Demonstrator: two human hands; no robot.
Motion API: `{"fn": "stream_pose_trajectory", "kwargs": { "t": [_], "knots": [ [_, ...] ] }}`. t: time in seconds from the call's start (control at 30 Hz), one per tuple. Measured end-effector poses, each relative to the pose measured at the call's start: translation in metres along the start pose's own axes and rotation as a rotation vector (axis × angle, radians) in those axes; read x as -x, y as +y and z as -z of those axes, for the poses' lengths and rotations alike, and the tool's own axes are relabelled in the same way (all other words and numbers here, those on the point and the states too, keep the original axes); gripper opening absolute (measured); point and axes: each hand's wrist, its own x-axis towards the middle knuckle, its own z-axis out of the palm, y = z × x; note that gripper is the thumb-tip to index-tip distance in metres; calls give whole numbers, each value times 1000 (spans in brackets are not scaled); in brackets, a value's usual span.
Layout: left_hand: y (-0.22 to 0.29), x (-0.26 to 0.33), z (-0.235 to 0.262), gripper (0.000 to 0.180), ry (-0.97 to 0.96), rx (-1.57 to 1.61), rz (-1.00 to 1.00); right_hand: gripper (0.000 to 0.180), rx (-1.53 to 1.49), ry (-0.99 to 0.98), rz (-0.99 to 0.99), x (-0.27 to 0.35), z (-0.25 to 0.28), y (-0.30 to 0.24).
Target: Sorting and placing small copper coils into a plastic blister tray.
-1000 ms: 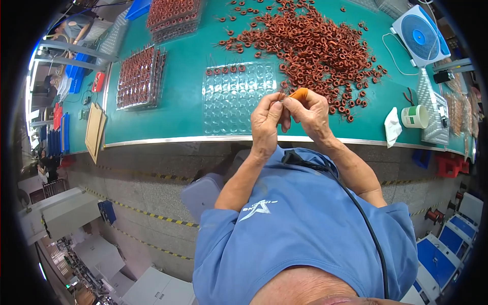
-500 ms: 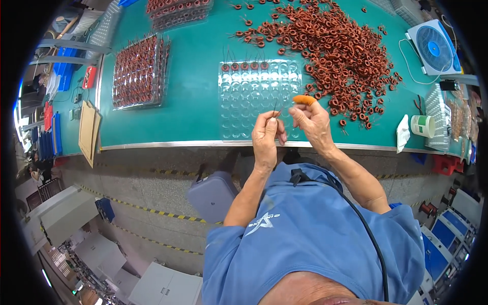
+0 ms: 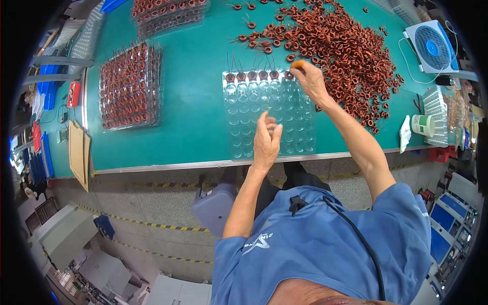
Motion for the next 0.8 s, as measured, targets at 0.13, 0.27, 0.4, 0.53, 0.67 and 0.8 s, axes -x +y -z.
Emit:
{"fn": "stream_pose_trajectory", "kwargs": {
  "t": [0.13,0.27,0.4,0.53,0.67,0.8],
  "knots": [
    [-17,25,-3,49,-34,-17,62,13,-38,-102,-63,-9,-23,14],
    [-23,52,-6,42,-12,-37,145,11,-32,-42,135,-4,-41,17],
    [-16,65,-19,41,-15,-39,152,11,-8,4,177,-5,-37,28],
    [-11,76,-30,39,5,-29,147,30,18,-66,155,-2,-28,31],
    [-10,91,-27,36,59,-70,136,42,79,-10,277,2,32,25],
    [-14,107,-24,34,121,-66,161,43,630,-125,209,22,97,61]
  ]
}}
